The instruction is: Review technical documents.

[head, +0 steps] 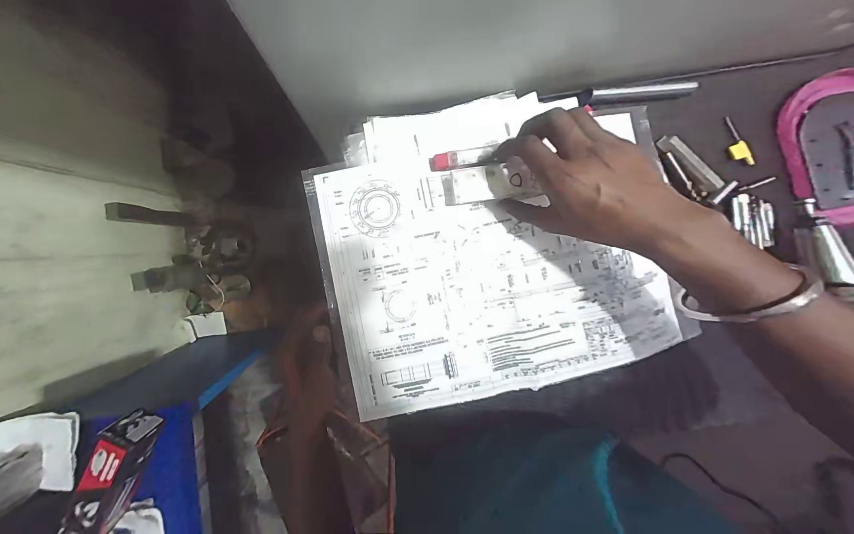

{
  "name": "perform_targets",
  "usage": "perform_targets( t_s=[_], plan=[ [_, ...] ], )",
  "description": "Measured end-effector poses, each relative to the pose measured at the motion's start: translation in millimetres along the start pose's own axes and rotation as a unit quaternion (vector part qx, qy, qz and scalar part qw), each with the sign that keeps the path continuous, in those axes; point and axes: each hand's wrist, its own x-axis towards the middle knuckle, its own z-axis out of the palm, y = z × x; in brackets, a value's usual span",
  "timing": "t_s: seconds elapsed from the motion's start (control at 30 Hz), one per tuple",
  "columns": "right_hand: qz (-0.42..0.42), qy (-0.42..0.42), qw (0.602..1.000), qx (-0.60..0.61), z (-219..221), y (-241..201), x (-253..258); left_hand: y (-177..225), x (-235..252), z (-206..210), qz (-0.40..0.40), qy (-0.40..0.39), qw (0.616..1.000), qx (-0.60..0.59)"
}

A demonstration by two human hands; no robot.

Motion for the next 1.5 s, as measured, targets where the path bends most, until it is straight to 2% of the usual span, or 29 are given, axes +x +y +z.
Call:
perform_targets(
  t_s=[0.2,0.4,0.73,1.07,1.27,1.5],
  plan=[
    [-0.026,0.002,0.999,0.038,7,12,1,4,0,7,-0.011,-0.006,1.0,-0.005],
    [-0.024,-0.045,0.997,0.051,7,21,14,3,-1,7,0.003,-0.006,1.0,0.008],
    [-0.008,0.021,0.999,0.045,5,3,-10,2,-3,6,0.006,-0.004,1.0,0.007],
    [0.022,0.028,0.997,0.069,4,0,-13,1,-4,5,0.017,-0.007,0.999,0.028],
    [0.052,0.069,0.99,0.109,0,-13,-60,-1,-8,-3,-0.009,-0.002,0.998,0.055],
    [0.186,0.128,0.967,0.119,8,-4,-167,-6,-12,-16,-0.017,0.048,0.988,0.145]
  ],
)
